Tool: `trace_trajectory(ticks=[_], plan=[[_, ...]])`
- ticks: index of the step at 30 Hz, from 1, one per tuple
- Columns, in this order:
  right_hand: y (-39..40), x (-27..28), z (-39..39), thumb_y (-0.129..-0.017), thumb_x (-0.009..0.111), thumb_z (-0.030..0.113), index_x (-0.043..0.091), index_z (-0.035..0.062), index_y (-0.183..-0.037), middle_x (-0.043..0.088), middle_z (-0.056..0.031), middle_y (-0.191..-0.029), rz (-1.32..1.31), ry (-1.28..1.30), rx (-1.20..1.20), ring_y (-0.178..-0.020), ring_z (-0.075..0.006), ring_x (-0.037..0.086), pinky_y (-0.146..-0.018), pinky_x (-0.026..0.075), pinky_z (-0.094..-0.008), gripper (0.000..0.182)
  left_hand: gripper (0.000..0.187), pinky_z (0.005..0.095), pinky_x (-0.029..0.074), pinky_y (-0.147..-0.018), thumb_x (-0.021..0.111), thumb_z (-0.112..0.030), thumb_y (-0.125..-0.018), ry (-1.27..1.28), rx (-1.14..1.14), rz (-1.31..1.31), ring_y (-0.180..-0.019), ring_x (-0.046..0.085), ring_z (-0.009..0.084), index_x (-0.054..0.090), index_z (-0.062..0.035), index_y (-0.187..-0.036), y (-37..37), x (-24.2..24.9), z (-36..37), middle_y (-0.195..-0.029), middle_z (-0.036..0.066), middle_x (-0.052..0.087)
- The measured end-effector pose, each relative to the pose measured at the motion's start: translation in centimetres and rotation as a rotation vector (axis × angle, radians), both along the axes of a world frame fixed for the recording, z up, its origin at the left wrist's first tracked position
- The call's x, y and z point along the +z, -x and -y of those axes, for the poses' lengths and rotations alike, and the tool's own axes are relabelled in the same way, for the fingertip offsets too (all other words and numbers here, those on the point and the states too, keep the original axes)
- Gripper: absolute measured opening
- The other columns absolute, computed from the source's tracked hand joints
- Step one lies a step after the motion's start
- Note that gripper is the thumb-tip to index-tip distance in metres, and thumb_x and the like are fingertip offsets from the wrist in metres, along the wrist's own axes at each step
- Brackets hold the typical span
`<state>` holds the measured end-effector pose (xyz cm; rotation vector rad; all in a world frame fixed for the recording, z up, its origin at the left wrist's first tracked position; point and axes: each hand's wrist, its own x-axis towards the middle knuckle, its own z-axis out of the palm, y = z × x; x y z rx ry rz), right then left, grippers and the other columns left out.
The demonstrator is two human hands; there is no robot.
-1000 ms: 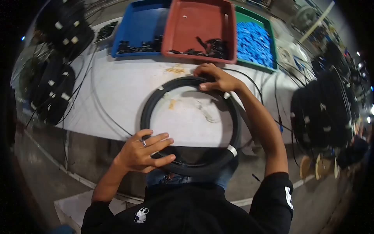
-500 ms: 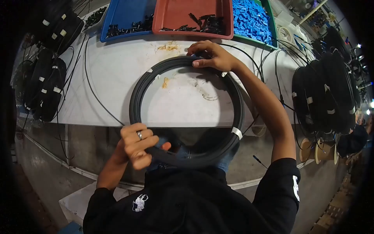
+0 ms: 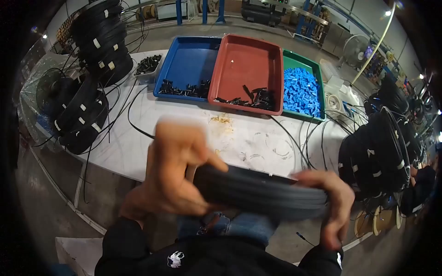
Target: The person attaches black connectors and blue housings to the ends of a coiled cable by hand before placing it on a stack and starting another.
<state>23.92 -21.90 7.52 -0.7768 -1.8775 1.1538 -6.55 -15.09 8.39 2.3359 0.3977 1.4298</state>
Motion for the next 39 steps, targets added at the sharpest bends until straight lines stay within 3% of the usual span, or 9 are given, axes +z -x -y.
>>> trace_trajectory(ticks=[3, 5, 7, 11, 19, 23, 25, 32, 39], plan=[[1.2, -1.6, 2.5, -0.053, 0.094, 0.023, 0.052, -0.0087, -0.127, 0.066, -0.0093, -0.090, 0.000, -0.295, -0.713, -0.080, -0.0124, 0.065, -0.070, 0.048, -0.0226, 0.090, 0.069, 0.0454, 0.048, -0.056, 0.082, -0.013, -0.064, 0.195, 0.050, -0.117, -0.057, 0.064, 0.0344, 0.035, -0.0097, -0.114, -2.0, 2.7, -0.8, -0.068, 0.009, 0.061], [0.7, -2.5, 2.8, -0.058, 0.076, 0.006, 0.053, -0.0079, -0.125, 0.062, -0.0035, -0.079, -0.174, -0.116, -0.769, -0.070, -0.0085, 0.063, -0.059, 0.048, -0.0210, 0.072, 0.067, 0.0469, 0.049, -0.059, 0.083, -0.016, -0.065, 0.130, 0.071, -0.148, -0.060, 0.064, 0.0376, 0.037, -0.0090, -0.113, -3.7, 3.3, -2.4, -0.065, 0.012, 0.061], [0.7, -2.6, 1.2, -0.061, 0.070, 0.004, 0.055, -0.0074, -0.124, 0.056, -0.0006, -0.071, -0.186, -0.154, -0.844, -0.049, -0.0061, 0.052, -0.045, 0.042, -0.0215, 0.066, 0.069, 0.0470, 0.050, -0.062, 0.086, -0.023, -0.066, 0.029, 0.106, -0.190, -0.062, 0.065, 0.0386, 0.039, -0.0077, -0.115, -5.2, 3.3, -4.6, -0.064, 0.015, 0.061], [-0.4, -1.8, -1.3, -0.067, 0.074, 0.001, 0.055, -0.0072, -0.127, 0.055, -0.0008, -0.070, -0.143, 0.078, -0.678, -0.048, -0.0065, 0.049, -0.042, 0.036, -0.0219, 0.063, 0.079, 0.0369, 0.051, -0.069, 0.084, -0.054, -0.071, 0.113, 0.083, -0.392, -0.077, 0.070, 0.0254, 0.042, -0.0137, -0.125, -3.8, 0.4, -10.2, -0.074, 0.011, 0.068], [1.0, 3.3, 1.2, -0.059, 0.075, -0.005, 0.055, -0.0073, -0.134, 0.055, 0.0006, -0.070, -0.062, 0.162, -0.660, -0.047, -0.0049, 0.049, -0.044, 0.035, -0.0196, 0.077, 0.073, 0.0279, 0.043, -0.066, 0.079, -0.052, -0.077, 0.443, -0.070, -0.394, -0.065, 0.052, 0.0114, 0.048, -0.0129, -0.130, 3.2, -6.0, -14.0, -0.071, 0.002, 0.059], [1.7, 6.6, 2.9, -0.052, 0.071, -0.003, 0.056, -0.0090, -0.130, 0.054, 0.0007, -0.068, -0.154, 0.149, -0.785, -0.047, -0.0038, 0.048, -0.044, 0.035, -0.0190, 0.080, 0.047, 0.0286, 0.047, -0.062, 0.074, -0.005, -0.080, 0.361, 0.231, -0.433, -0.062, 0.060, 0.0135, 0.054, -0.0121, -0.123, 5.8, -5.7, -13.0, -0.067, 0.004, 0.064], [1.0, 7.1, 3.1, -0.053, 0.070, 0.000, 0.058, -0.0108, -0.124, 0.053, 0.0002, -0.067, -0.222, 0.069, -0.811, -0.043, -0.0043, 0.046, -0.040, 0.035, -0.0190, 0.073, 0.043, 0.0287, 0.048, -0.063, 0.070, -0.003, -0.083, 0.193, 0.287, -0.278, -0.064, 0.062, 0.0141, 0.055, -0.0114, -0.122, 7.8, -6.8, -14.2, -0.069, 0.004, 0.065], [0.5, 7.6, 2.4, -0.074, 0.071, 0.005, 0.049, -0.0017, -0.088, 0.046, -0.0029, -0.062, -0.451, 0.078, -0.646, -0.035, -0.0052, 0.039, -0.031, 0.032, -0.0217, 0.027, 0.022, 0.0283, 0.054, -0.073, 0.060, -0.014, -0.098, -0.042, 0.559, 0.061, -0.075, 0.066, 0.0131, 0.058, -0.0027, -0.117, 13.9, -7.8, -17.7, -0.080, 0.003, 0.067], [-0.3, 2.7, -0.5, -0.082, 0.066, 0.006, 0.056, -0.0018, -0.093, 0.044, 0.0015, -0.059, -0.611, 0.237, -0.610, -0.042, -0.0040, 0.037, -0.037, 0.032, -0.0214, 0.017, 0.043, 0.0158, 0.035, -0.046, 0.061, -0.025, -0.100, 0.487, 0.301, 0.122, -0.059, 0.056, 0.0053, 0.042, -0.0103, -0.135, 16.3, -5.6, -14.4, -0.084, 0.008, 0.064]])
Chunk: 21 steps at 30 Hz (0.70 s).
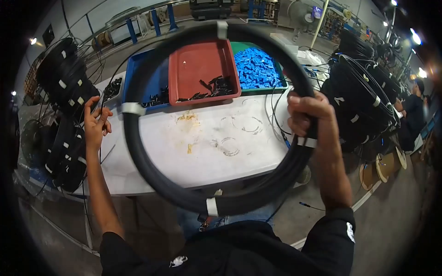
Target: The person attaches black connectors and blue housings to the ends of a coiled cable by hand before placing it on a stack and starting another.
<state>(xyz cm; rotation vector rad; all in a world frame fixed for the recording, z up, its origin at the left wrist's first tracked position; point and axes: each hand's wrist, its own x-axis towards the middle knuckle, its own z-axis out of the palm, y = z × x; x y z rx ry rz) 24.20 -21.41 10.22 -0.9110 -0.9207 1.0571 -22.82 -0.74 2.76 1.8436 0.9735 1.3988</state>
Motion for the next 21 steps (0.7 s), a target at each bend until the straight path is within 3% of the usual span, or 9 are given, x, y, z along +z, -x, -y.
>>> trace_trajectory(ticks=[4, 10, 14, 15, 16, 17, 18, 20, 21], plan=[[-2.7, -8.1, -2.9, -0.078, 0.067, 0.005, 0.056, -0.0006, -0.087, 0.047, -0.0007, -0.061, -0.070, 0.133, -0.033, -0.043, -0.0070, 0.040, -0.040, 0.036, -0.0237, 0.015, 0.047, 0.0162, 0.036, -0.046, 0.057, -0.007, -0.098, 0.040, -0.073, 0.094, -0.056, 0.053, 0.0070, 0.035, -0.0117, -0.139, 0.6, 0.9, 1.1, -0.096, 0.014, 0.067], [-3.7, -15.3, -3.6, -0.076, 0.068, 0.002, 0.055, 0.0037, -0.085, 0.048, -0.0005, -0.063, -0.057, 0.271, -0.096, -0.046, -0.0087, 0.043, -0.041, 0.035, -0.0249, 0.016, 0.046, 0.0239, 0.047, -0.056, 0.046, 0.007, -0.092, 0.057, 0.032, -0.544, -0.059, 0.057, 0.0102, 0.041, -0.0137, -0.133, -3.9, -0.5, 2.3, -0.091, 0.015, 0.070], [-4.3, -16.6, -2.8, -0.083, 0.067, 0.004, 0.056, 0.0045, -0.087, 0.052, -0.0020, -0.069, -0.102, 0.365, -0.114, -0.052, -0.0079, 0.047, -0.044, 0.039, -0.0253, 0.011, 0.045, 0.0363, 0.054, -0.063, 0.049, 0.007, -0.090, 0.002, 0.094, -0.776, -0.070, 0.071, 0.0254, 0.045, -0.0134, -0.130, -7.2, -3.1, 0.8, -0.095, 0.021, 0.072], [-3.8, -16.4, -2.4, -0.086, 0.066, 0.007, 0.056, 0.0041, -0.094, 0.052, -0.0017, -0.069, -0.087, 0.366, -0.152, -0.052, -0.0082, 0.047, -0.045, 0.039, -0.0246, 0.012, 0.048, 0.0430, 0.055, -0.073, 0.047, 0.011, -0.087, 0.019, 0.097, -0.841, -0.087, 0.072, 0.0340, 0.046, -0.0136, -0.129, -8.4, -3.0, 0.9, -0.096, 0.024, 0.071], [-3.2, -16.6, -1.9, -0.089, 0.066, 0.010, 0.057, 0.0036, -0.100, 0.053, -0.0015, -0.069, -0.073, 0.370, -0.190, -0.051, -0.0086, 0.046, -0.046, 0.039, -0.0238, 0.016, 0.048, 0.0430, 0.055, -0.073, 0.047, 0.011, -0.087, 0.026, 0.099, -0.841, -0.087, 0.072, 0.0340, 0.046, -0.0136, -0.129, -9.3, -3.4, 0.7, -0.096, 0.024, 0.071], [-2.5, -17.4, -1.3, -0.092, 0.064, 0.010, 0.044, 0.0058, -0.133, 0.059, -0.0067, -0.083, -0.093, 0.375, -0.273, -0.060, -0.0124, 0.053, -0.051, 0.044, -0.0260, 0.046, 0.051, 0.0445, 0.054, -0.078, 0.045, 0.013, -0.085, 0.026, 0.112, -0.867, -0.092, 0.071, 0.0351, 0.046, -0.0140, -0.129, -10.0, -4.2, 0.4, -0.096, 0.024, 0.071], [-1.7, -17.1, -0.5, -0.094, 0.062, 0.007, 0.019, 0.0116, -0.152, 0.062, -0.0100, -0.098, -0.069, 0.437, -0.309, -0.069, -0.0145, 0.057, -0.059, 0.048, -0.0265, 0.072, 0.053, 0.0460, 0.054, -0.082, 0.044, 0.015, -0.084, 0.024, 0.123, -0.891, -0.097, 0.070, 0.0362, 0.046, -0.0144, -0.129, -10.8, -4.7, 0.0, -0.095, 0.025, 0.071], [-1.7, -19.7, 0.6, -0.094, 0.061, 0.006, 0.012, 0.0114, -0.154, 0.062, -0.0082, -0.100, 0.190, 0.311, -0.397, -0.076, -0.0131, 0.057, -0.068, 0.049, -0.0250, 0.078, 0.057, 0.0486, 0.051, -0.087, 0.042, 0.016, -0.082, 0.074, 0.110, -0.861, -0.100, 0.069, 0.0369, 0.046, -0.0142, -0.130, -11.7, -4.6, -0.1, -0.096, 0.026, 0.070], [-1.2, -19.1, 1.4, -0.092, 0.060, 0.003, 0.011, 0.0104, -0.154, 0.059, -0.0078, -0.110, 0.291, 0.333, -0.367, -0.089, -0.0133, 0.056, -0.082, 0.047, -0.0266, 0.079, 0.054, 0.0485, 0.051, -0.086, 0.043, 0.015, -0.082, 0.073, 0.110, -0.849, -0.098, 0.069, 0.0378, 0.046, -0.0137, -0.128, -12.0, -4.7, -0.2, -0.094, 0.026, 0.071]])
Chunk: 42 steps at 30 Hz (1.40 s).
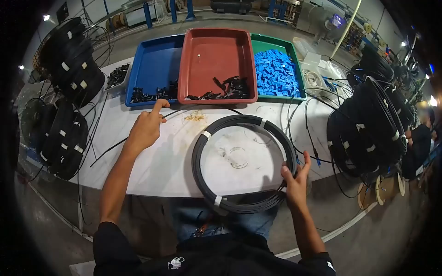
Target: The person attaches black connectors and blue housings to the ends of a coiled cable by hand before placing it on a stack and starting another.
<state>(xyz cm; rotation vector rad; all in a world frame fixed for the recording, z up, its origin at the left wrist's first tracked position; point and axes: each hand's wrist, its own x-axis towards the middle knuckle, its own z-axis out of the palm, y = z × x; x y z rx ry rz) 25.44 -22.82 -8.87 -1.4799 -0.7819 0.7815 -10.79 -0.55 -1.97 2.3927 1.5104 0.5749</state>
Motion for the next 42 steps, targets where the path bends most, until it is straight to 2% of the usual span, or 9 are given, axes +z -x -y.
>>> trace_trajectory(ticks=[8, 13, 15, 18, 21, 26, 35, 39, 42], plan=[[3.0, -0.9, 1.9, -0.082, 0.063, 0.007, 0.015, -0.0049, -0.150, 0.024, -0.0217, -0.151, 0.503, 0.025, 0.090, -0.144, -0.0318, 0.020, -0.120, 0.012, -0.0415, 0.084, 0.044, 0.0511, 0.051, -0.078, 0.056, 0.005, -0.082, 0.001, -0.069, -0.016, -0.087, 0.069, 0.0418, 0.045, -0.0134, -0.120, -0.8, -0.8, -0.5, -0.085, 0.018, 0.073], [6.0, 0.8, 3.6, -0.085, 0.067, 0.018, 0.017, -0.0027, -0.150, 0.025, -0.0224, -0.150, 0.530, 0.110, 0.143, -0.139, -0.0349, 0.025, -0.116, 0.016, -0.0442, 0.084, 0.040, 0.0511, 0.051, -0.080, 0.066, -0.024, -0.091, 0.073, -0.101, 0.131, -0.090, 0.067, 0.0464, 0.045, -0.0116, -0.124, -2.3, -2.4, 0.3, -0.096, 0.023, 0.071], [5.6, 3.9, 4.4, -0.089, 0.067, 0.025, 0.024, -0.0006, -0.148, 0.056, -0.0237, -0.121, 1.047, 0.305, 0.310, -0.113, -0.0326, 0.055, -0.094, 0.041, -0.0420, 0.078, 0.049, 0.0510, 0.052, -0.082, 0.068, -0.034, -0.090, 0.128, -0.082, 0.133, -0.094, 0.067, 0.0480, 0.045, -0.0115, -0.126, -2.2, -3.5, -0.5, -0.102, 0.026, 0.069], [4.0, 5.2, 2.8, -0.089, 0.070, 0.025, 0.041, 0.0028, -0.139, 0.044, -0.0067, -0.041, 0.669, 0.132, 0.328, -0.036, -0.0270, 0.049, -0.045, 0.039, -0.0380, 0.062, 0.068, 0.0505, 0.051, -0.087, 0.078, -0.044, -0.077, 0.143, -0.108, 0.130, -0.097, 0.067, 0.0461, 0.045, -0.0129, -0.128, -3.0, -3.5, -0.3, -0.105, 0.026, 0.069], [1.9, 5.9, -1.7, -0.082, 0.077, 0.022, 0.050, 0.0045, -0.133, 0.065, -0.0134, -0.080, 1.112, -0.091, 0.304, -0.073, -0.0304, 0.064, -0.068, 0.047, -0.0419, 0.060, 0.061, 0.0441, 0.051, -0.085, 0.079, -0.029, -0.075, 0.017, -0.164, 0.061, -0.094, 0.068, 0.0415, 0.047, -0.0097, -0.123, -4.6, -3.4, 0.7, -0.109, 0.025, 0.068], [2.0, 4.2, -10.9, -0.078, 0.076, 0.014, 0.029, 0.0117, -0.152, 0.029, -0.0247, -0.154, 1.245, -0.064, 0.683, -0.134, -0.0440, 0.039, -0.110, 0.035, -0.0452, 0.088, 0.059, 0.0463, 0.049, -0.093, 0.072, -0.012, -0.074, 0.144, -0.455, 0.141, -0.107, 0.063, 0.0435, 0.044, -0.0068, -0.126, -6.9, -4.4, -1.8, -0.113, 0.024, 0.067], [-1.4, 3.5, -12.2, -0.083, 0.066, -0.001, 0.025, 0.0021, -0.152, 0.039, -0.0272, -0.148, 1.211, 0.034, 0.536, -0.137, -0.0445, 0.038, -0.113, 0.033, -0.0451, 0.080, 0.061, 0.0504, 0.052, -0.075, 0.069, -0.051, -0.084, -0.098, -0.552, -0.203, -0.085, 0.068, 0.0405, 0.051, -0.0095, -0.125, -12.4, -2.6, -4.8, -0.083, 0.021, 0.068], [2.6, 9.3, -15.2, -0.084, 0.066, -0.002, 0.055, 0.0006, -0.129, 0.051, -0.0211, -0.138, 1.204, -0.260, 0.308, -0.128, -0.0384, 0.050, -0.107, 0.040, -0.0432, 0.046, 0.060, 0.0500, 0.054, -0.070, 0.069, -0.052, -0.083, -0.158, -0.551, -0.159, -0.078, 0.069, 0.0394, 0.051, -0.0102, -0.123, -12.9, -3.1, -5.1, -0.075, 0.019, 0.067], [9.8, 13.0, -18.9, -0.079, 0.073, 0.004, 0.065, 0.0039, -0.116, 0.065, -0.0146, -0.116, 1.142, -0.574, 0.636, -0.111, -0.0360, 0.061, -0.093, 0.049, -0.0422, 0.038, 0.060, 0.0447, 0.050, -0.093, 0.071, -0.041, -0.083, -0.201, -0.621, -0.127, -0.106, 0.066, 0.0312, 0.052, -0.0133, -0.132, -13.4, -4.3, -5.6, -0.108, 0.015, 0.069]])
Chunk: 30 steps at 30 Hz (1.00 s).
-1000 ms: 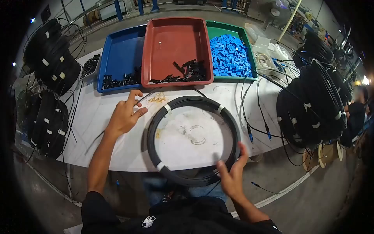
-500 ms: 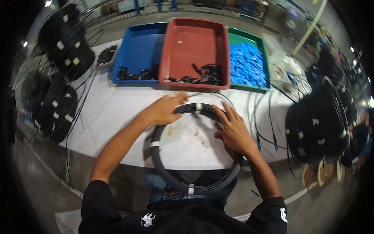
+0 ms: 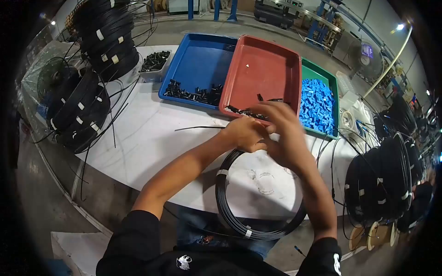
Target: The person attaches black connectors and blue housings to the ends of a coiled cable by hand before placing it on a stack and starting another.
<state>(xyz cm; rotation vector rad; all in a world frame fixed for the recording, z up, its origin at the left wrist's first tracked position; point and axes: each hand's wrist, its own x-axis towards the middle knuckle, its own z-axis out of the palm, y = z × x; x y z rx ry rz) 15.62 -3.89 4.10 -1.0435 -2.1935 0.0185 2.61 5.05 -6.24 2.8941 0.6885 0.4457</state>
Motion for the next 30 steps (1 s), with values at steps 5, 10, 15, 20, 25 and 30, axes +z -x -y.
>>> trace_trajectory(ticks=[5, 10, 15, 20, 25, 30], plan=[[8.0, -2.5, -9.0, -0.084, 0.073, 0.014, 0.058, 0.0025, -0.125, 0.069, -0.0186, -0.114, 0.373, 0.304, 0.370, -0.098, -0.0333, 0.068, -0.084, 0.053, -0.0413, 0.045, 0.047, 0.0421, 0.037, -0.108, 0.061, -0.033, -0.091, 0.029, -0.239, 0.265, -0.129, 0.052, 0.0248, 0.055, -0.0151, -0.134, -4.1, -5.8, -2.7, -0.134, 0.010, 0.059], [7.4, -4.1, -10.2, -0.085, 0.072, 0.006, 0.063, -0.0003, -0.104, 0.072, -0.0132, -0.085, 0.039, 0.669, 0.395, -0.079, -0.0224, 0.070, -0.073, 0.053, -0.0351, 0.023, 0.043, 0.0447, 0.040, -0.103, 0.059, -0.034, -0.091, 0.101, -0.235, 0.026, -0.120, 0.056, 0.0298, 0.057, -0.0136, -0.130, -3.3, -1.0, -0.1, -0.128, 0.016, 0.060], [4.8, -4.6, -9.7, -0.094, 0.063, 0.006, 0.059, -0.0021, -0.099, 0.061, -0.0040, -0.074, -0.018, 0.633, 0.200, -0.064, -0.0090, 0.055, -0.057, 0.046, -0.0271, 0.010, 0.048, 0.0451, 0.039, -0.104, 0.058, -0.033, -0.092, 0.030, -0.269, 0.037, -0.120, 0.053, 0.0325, 0.051, -0.0143, -0.135, -5.4, -2.1, 0.0, -0.134, 0.018, 0.053], [4.3, -4.3, -9.5, -0.092, 0.064, 0.004, 0.063, -0.0046, -0.101, 0.069, -0.0107, -0.086, -0.263, 0.676, 0.200, -0.077, -0.0149, 0.065, -0.071, 0.052, -0.0308, 0.013, 0.051, 0.0451, 0.036, -0.107, 0.056, -0.032, -0.092, -0.182, -0.125, 0.117, -0.124, 0.050, 0.0348, 0.047, -0.0138, -0.140, -6.4, -4.0, 0.7, -0.144, 0.020, 0.044], [3.8, -3.9, -9.5, -0.091, 0.061, -0.001, 0.063, -0.0039, -0.100, 0.068, -0.0080, -0.088, -0.385, 0.606, 0.282, -0.083, -0.0130, 0.064, -0.078, 0.052, -0.0295, 0.010, 0.051, 0.0433, 0.038, -0.106, 0.063, -0.035, -0.089, 0.032, -0.190, -0.004, -0.120, 0.054, 0.0318, 0.053, -0.0068, -0.130, -0.6, -0.5, 4.6, -0.136, 0.018, 0.053], [2.4, -4.2, -10.1, -0.085, 0.064, 0.002, 0.065, -0.0012, -0.099, 0.069, -0.0107, -0.084, -0.327, 0.524, 0.211, -0.070, -0.0168, 0.064, -0.068, 0.051, -0.0316, 0.014, 0.022, 0.0389, 0.050, -0.069, 0.071, -0.027, -0.083, -0.127, -0.317, 0.294, -0.071, 0.065, 0.0248, 0.067, -0.0092, -0.096, 9.4, 2.4, 4.0, -0.078, 0.005, 0.067]])
